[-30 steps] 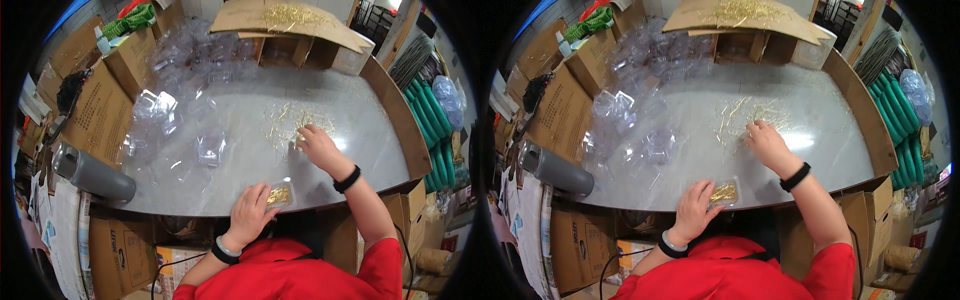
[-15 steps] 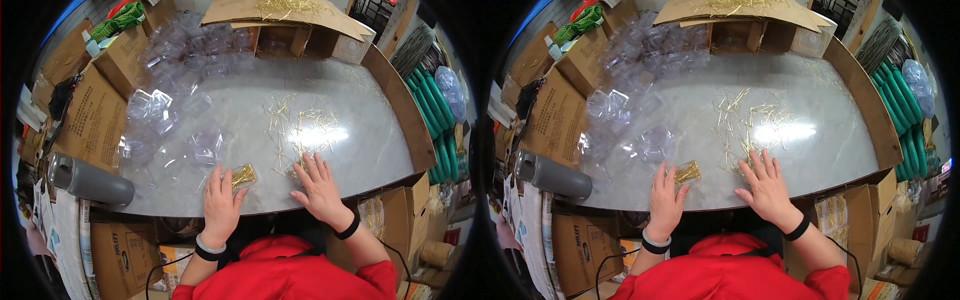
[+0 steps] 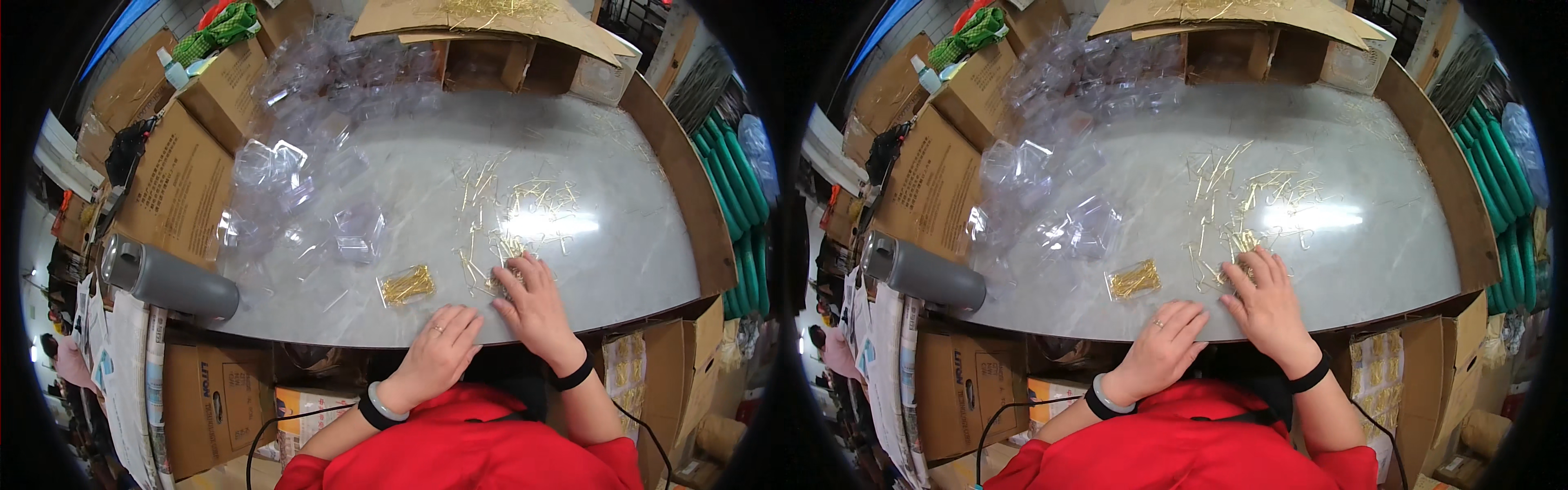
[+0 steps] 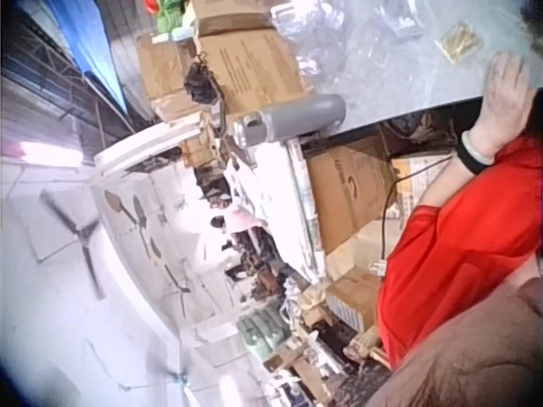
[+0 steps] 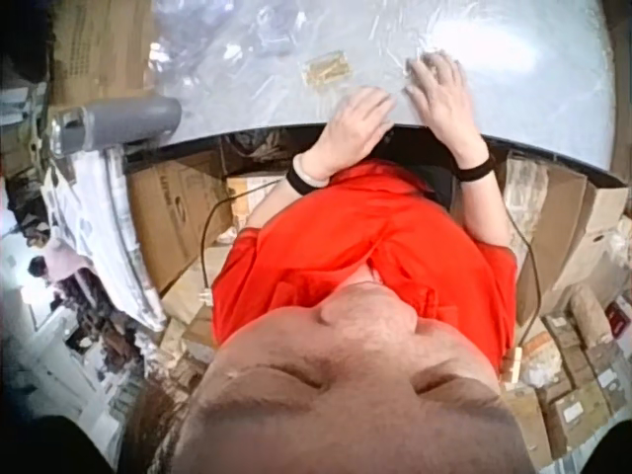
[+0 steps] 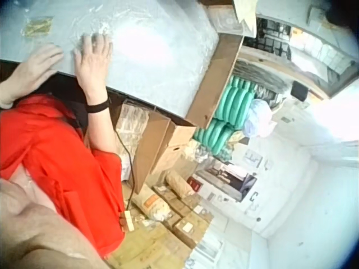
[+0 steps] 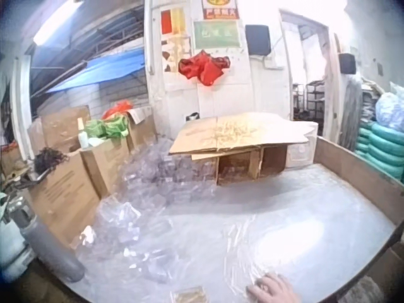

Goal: Sort gold-colored wire components from a pile on a table and package them into small plastic bags.

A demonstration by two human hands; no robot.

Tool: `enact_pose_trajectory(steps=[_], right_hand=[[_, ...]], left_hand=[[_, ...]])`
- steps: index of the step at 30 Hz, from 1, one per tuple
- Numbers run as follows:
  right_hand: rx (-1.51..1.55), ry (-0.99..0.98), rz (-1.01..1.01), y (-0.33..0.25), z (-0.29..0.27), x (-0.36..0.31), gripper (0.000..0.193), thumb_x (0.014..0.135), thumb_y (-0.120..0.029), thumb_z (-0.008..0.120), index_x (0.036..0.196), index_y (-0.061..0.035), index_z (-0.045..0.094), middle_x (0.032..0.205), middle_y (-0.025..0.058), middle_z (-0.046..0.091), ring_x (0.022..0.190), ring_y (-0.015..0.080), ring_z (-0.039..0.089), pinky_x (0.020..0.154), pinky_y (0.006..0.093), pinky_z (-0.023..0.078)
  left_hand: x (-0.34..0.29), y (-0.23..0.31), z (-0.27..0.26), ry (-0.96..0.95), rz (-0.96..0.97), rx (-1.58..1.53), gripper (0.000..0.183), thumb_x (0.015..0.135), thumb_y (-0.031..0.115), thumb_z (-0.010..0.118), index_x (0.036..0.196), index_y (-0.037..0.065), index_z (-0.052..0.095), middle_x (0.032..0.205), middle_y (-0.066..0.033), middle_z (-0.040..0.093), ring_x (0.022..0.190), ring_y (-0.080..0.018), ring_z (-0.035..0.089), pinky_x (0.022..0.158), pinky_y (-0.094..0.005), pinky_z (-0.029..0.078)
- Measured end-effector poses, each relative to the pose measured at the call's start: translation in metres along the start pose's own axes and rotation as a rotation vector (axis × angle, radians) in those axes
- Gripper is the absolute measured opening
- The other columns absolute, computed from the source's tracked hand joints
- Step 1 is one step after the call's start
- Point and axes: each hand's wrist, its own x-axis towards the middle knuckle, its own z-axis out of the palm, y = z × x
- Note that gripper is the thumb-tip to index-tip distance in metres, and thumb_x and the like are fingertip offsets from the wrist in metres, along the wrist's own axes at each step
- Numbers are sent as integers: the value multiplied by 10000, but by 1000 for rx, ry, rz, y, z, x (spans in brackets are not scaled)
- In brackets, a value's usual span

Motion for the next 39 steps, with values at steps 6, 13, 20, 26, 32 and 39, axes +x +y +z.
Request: enact_pose_trajectory(steps=[6,13,20,26,32,39], right_hand=[[188,69,187,-7,1,-2,515,891,-276,720,1332,-57,567,1332,203,500,1318,436,440,1111,496,378],[-77,141,134,2,8,-3,519,901,-300,701,1348,-68,577,1388,168,523,1334,418,431,1125,515,347],[136,62,183,-5,-4,-9,492,875,-285,732,1298,-73,597,1340,190,520,1307,421,435,1113,550,340],[10,103,67,5,3,-10,490,882,-292,732,1311,-98,597,1356,190,527,1345,418,441,1154,547,329],[40,111,73,0,-6,-10,429,885,-149,709,1287,-60,588,1342,179,547,1332,415,460,1130,528,377],[113,218,183,6,4,-16,477,902,-186,712,1317,-14,555,1367,216,529,1332,433,458,1135,539,363]], left_hand=[[24,-8,5,-51,-3,1,526,848,143,752,1285,-81,564,1340,-216,539,1269,-405,508,1078,-472,435],[22,-10,13,-9,-64,36,568,853,211,781,1277,-96,562,1336,-218,545,1271,-412,511,1053,-461,461],[20,-9,11,-2,-75,50,571,856,228,778,1283,-88,569,1330,-210,551,1265,-403,517,1040,-457,470],[25,-6,9,-13,-76,69,583,860,234,773,1300,-82,559,1336,-201,547,1268,-393,512,1040,-451,469],[23,-6,11,-11,-102,52,591,863,232,770,1310,-86,552,1339,-199,545,1266,-390,509,1049,-450,461],[32,0,7,-59,-109,68,530,858,179,757,1287,-70,571,1347,-204,548,1260,-394,505,1072,-468,431]])
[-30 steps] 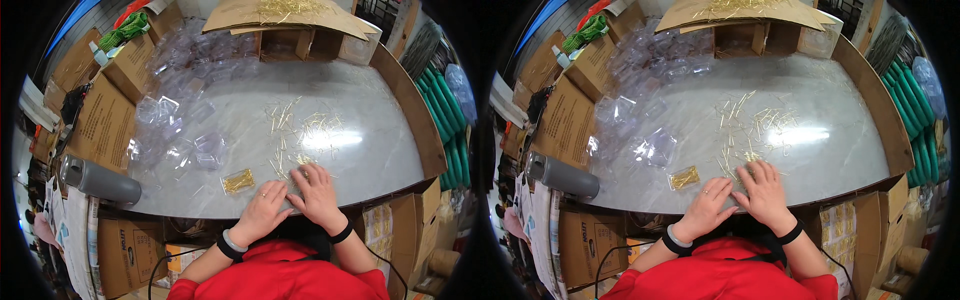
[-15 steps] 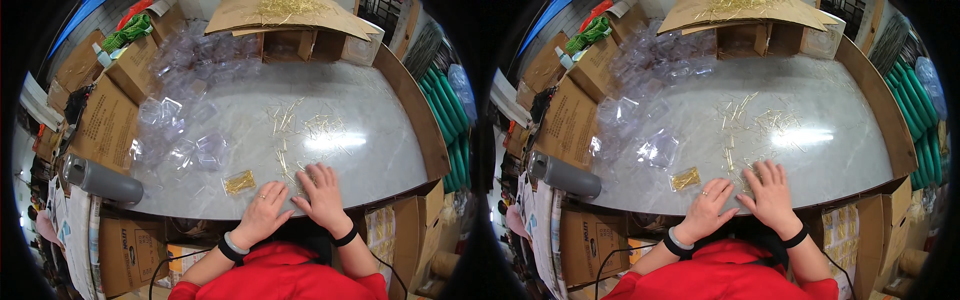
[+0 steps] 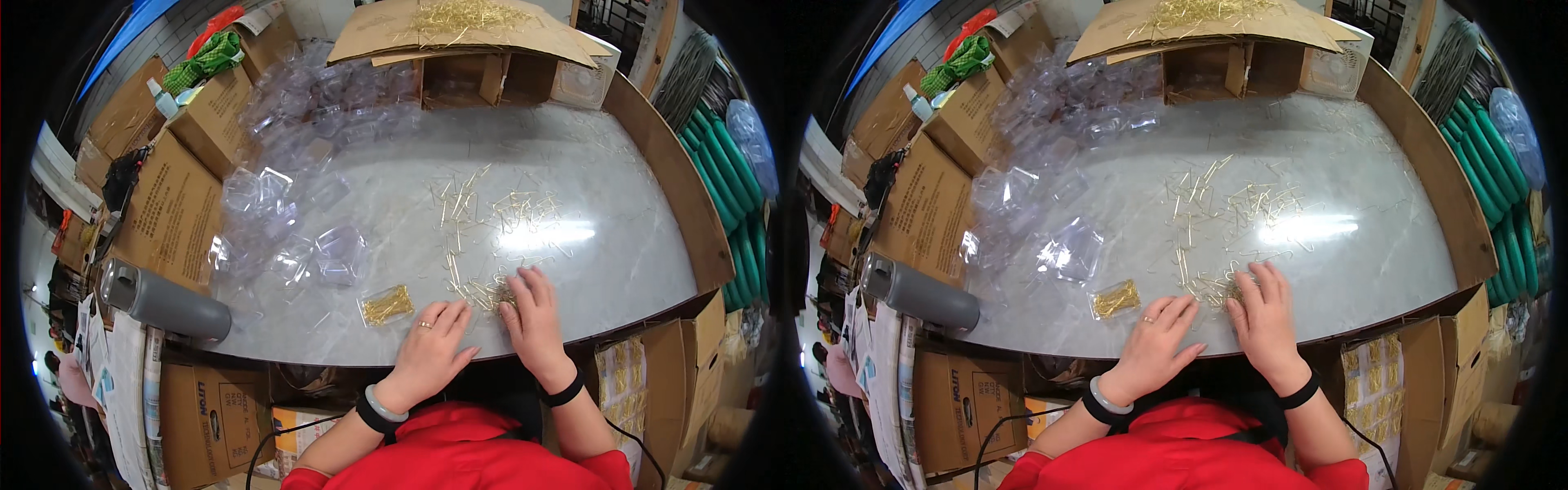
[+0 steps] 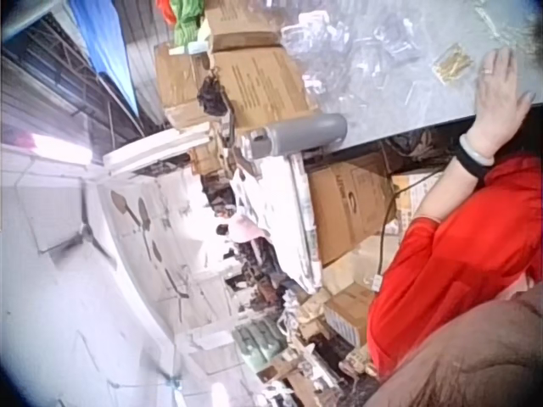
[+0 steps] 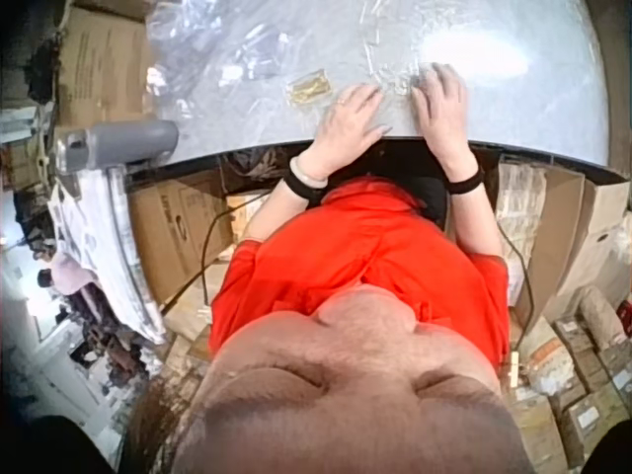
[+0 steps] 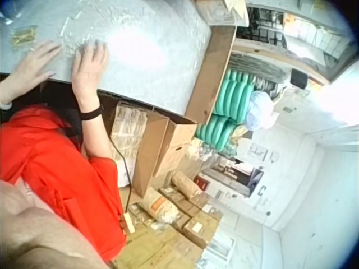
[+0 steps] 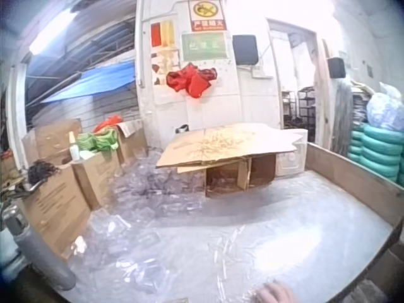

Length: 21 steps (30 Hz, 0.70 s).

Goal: Sort gold-colored wire components from a pile on a table and package them into small plastic bags.

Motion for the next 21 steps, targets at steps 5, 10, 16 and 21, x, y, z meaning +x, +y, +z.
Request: enact_pose_trajectory(steps=[5,10,16,21], right_hand=[[-120,-44,-48,-13,0,-5,570,922,-279,693,1383,3,511,1428,236,493,1353,439,440,1156,541,339],[-62,-38,-3,-23,-7,-2,548,916,-254,687,1373,4,527,1430,217,506,1358,424,447,1169,535,333],[13,-194,-224,8,-6,2,500,886,-119,693,1354,-20,547,1412,165,539,1355,398,464,1167,512,356],[78,-140,-200,3,-18,1,435,890,-77,668,1313,-28,580,1384,149,571,1345,375,488,1153,513,375]], left_hand=[[4,-4,11,-20,94,-106,437,869,105,716,1253,-60,587,1337,-200,562,1258,-398,505,1065,-471,430],[-8,-9,17,114,-99,-236,468,865,88,723,1280,-66,570,1332,-214,561,1268,-408,501,1082,-467,416],[-3,-7,15,113,-69,-99,643,849,159,781,1375,-77,497,1386,-238,506,1298,-418,480,1105,-472,396],[0,-7,12,42,-69,-46,740,847,204,795,1428,-82,438,1449,-250,454,1386,-437,403,1145,-491,362]])
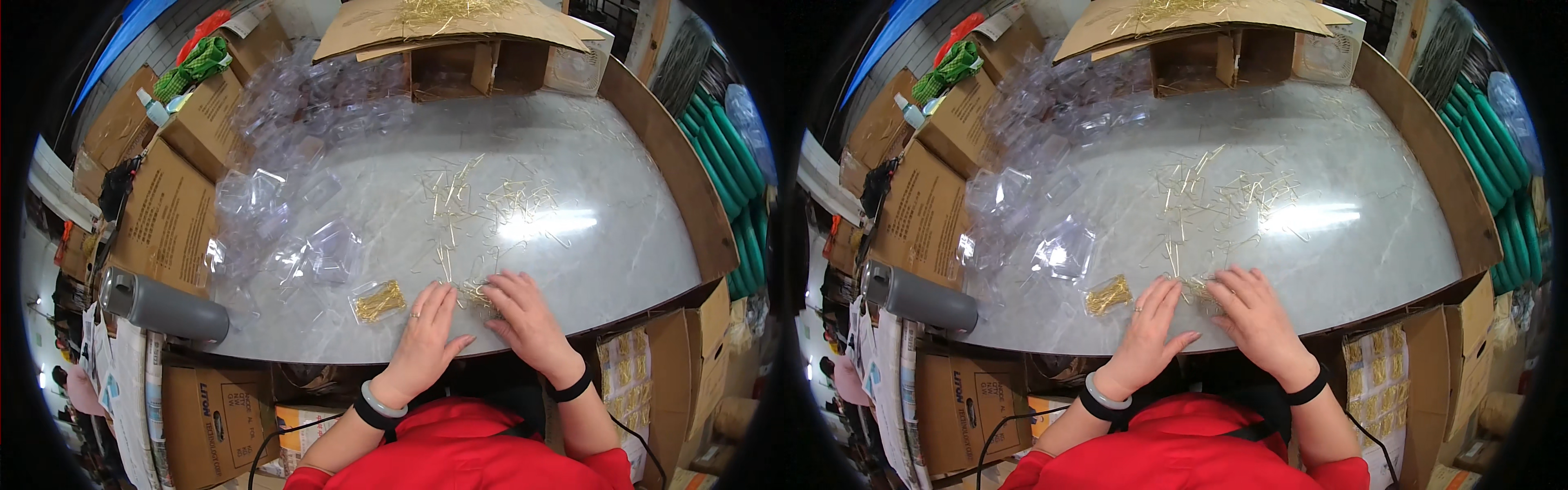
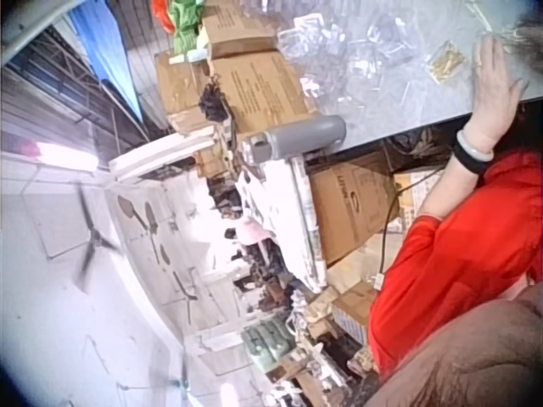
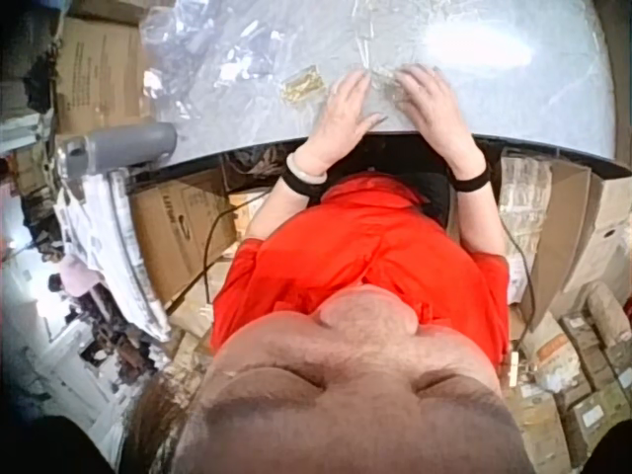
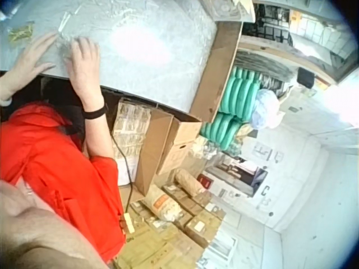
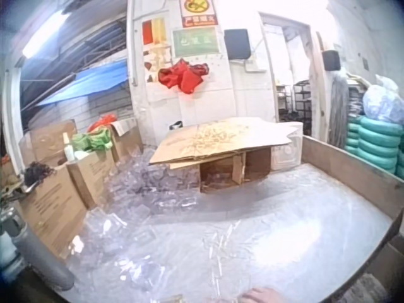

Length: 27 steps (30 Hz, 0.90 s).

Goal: Sort gold-colored wire components from a pile on a table and package them into small plastic bags.

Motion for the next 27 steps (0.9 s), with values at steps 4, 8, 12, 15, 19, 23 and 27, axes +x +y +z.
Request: enact_pose_trajectory(steps=[4,8,12,15,19,23,27], right_hand=[[-1,55,89,-1,2,-6,379,882,-56,662,1259,-47,624,1354,133,602,1317,360,525,1139,497,398],[63,-40,-93,11,4,-2,376,847,-65,715,1216,-53,651,1322,137,612,1292,371,544,1115,472,428],[150,53,-58,11,7,-4,388,827,-63,734,1207,-59,655,1266,123,639,1267,377,555,1091,462,444],[50,161,101,-1,-6,-13,379,823,-68,740,1193,-66,661,1239,98,656,1206,359,578,1045,451,463],[-78,152,119,4,-11,-20,348,807,-66,728,1152,-75,681,1216,72,671,1106,308,606,970,427,485],[-29,154,-15,3,7,-6,349,771,-24,662,1115,-74,698,1184,68,691,1089,276,625,957,410,498],[245,142,-31,-1,17,1,312,814,47,612,1101,-46,693,1193,98,690,1097,322,625,956,428,505]], left_hand=[[4,1,-1,-44,-9,12,788,851,212,793,1462,-83,391,1482,-259,423,1426,-446,352,1172,-496,332],[9,3,-2,-78,-9,22,813,848,219,796,1474,-83,373,1492,-262,411,1434,-452,338,1180,-498,321],[6,-2,0,-85,6,16,865,829,251,817,1482,-85,358,1493,-274,399,1434,-464,332,1181,-504,316],[5,2,-1,-62,-19,2,921,805,296,839,1486,-86,350,1488,-287,395,1430,-465,336,1181,-508,313],[8,6,2,-65,14,69,967,782,335,853,1492,-81,346,1484,-291,397,1431,-463,336,1186,-532,300],[12,7,6,-63,45,109,933,790,325,842,1485,-74,364,1484,-264,411,1430,-453,345,1191,-552,288],[9,1,8,-35,43,67,804,824,286,809,1453,-47,433,1460,-219,466,1416,-440,374,1193,-548,290]])
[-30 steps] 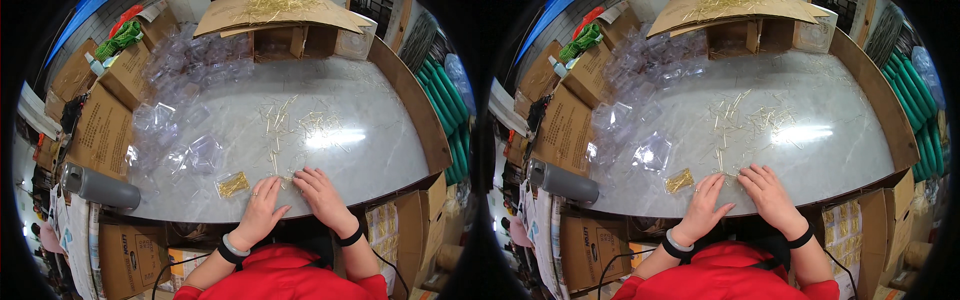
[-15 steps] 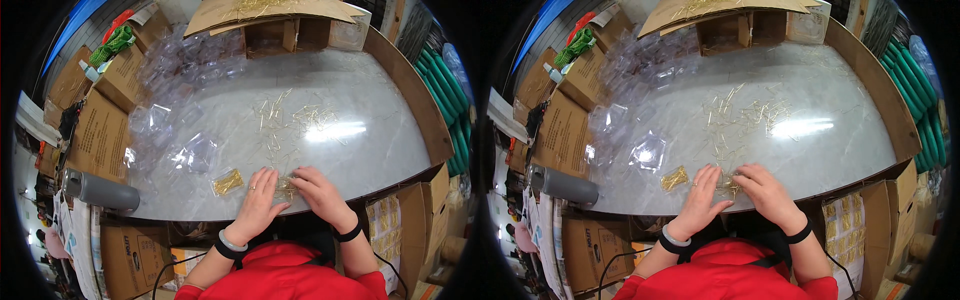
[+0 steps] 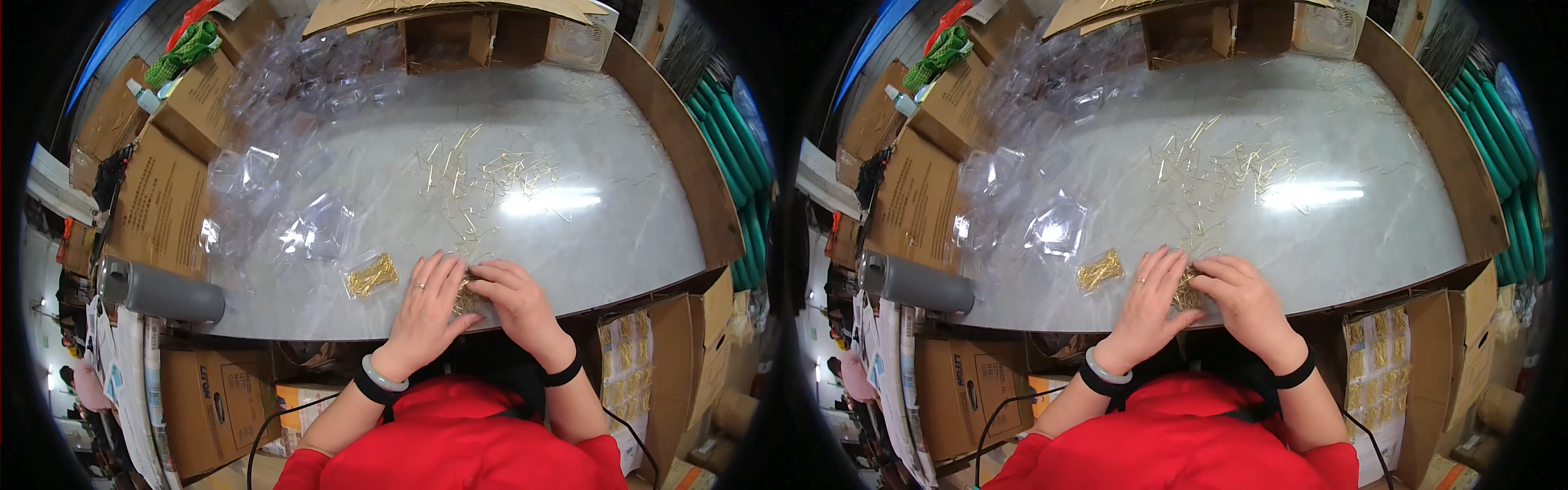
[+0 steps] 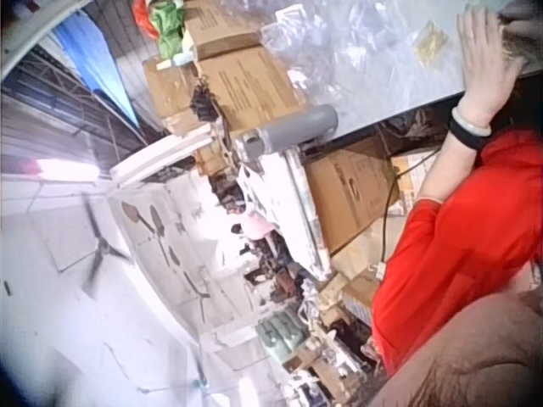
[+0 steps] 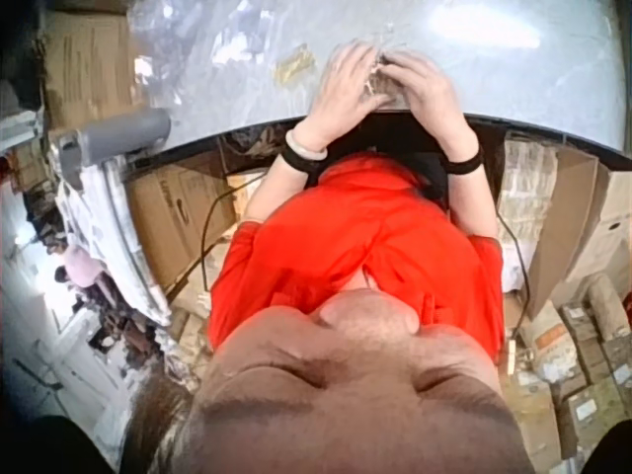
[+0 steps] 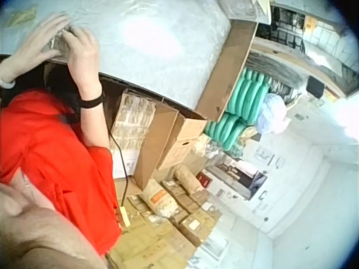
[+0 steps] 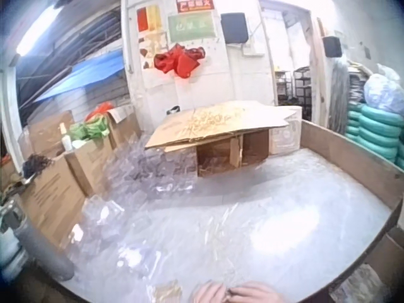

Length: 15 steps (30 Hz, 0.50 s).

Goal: Sort gold-colored wire components from a pile on a table and package them into small plastic bags.

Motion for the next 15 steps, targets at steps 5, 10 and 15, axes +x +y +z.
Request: enact_pose_trajectory(steps=[5,10,15], right_hand=[[58,25,214,0,-20,5,312,860,100,535,1097,-30,690,1209,138,684,1137,364,615,979,432,499],[-163,-113,93,-5,-18,24,350,867,60,559,1197,-13,652,1276,156,662,1222,387,569,1036,451,459],[-314,92,242,10,4,21,379,929,12,558,1306,-1,584,1365,163,606,1298,404,514,1093,476,412]], left_hand=[[-1,3,-4,22,14,2,605,887,231,737,1397,-17,524,1424,-164,529,1402,-424,398,1185,-556,297],[-4,4,-2,-10,71,90,491,940,196,666,1378,-2,562,1449,-146,531,1393,-415,414,1175,-562,304],[-3,5,-2,-24,105,144,458,957,181,633,1377,7,572,1474,-156,520,1387,-405,428,1175,-550,313]])
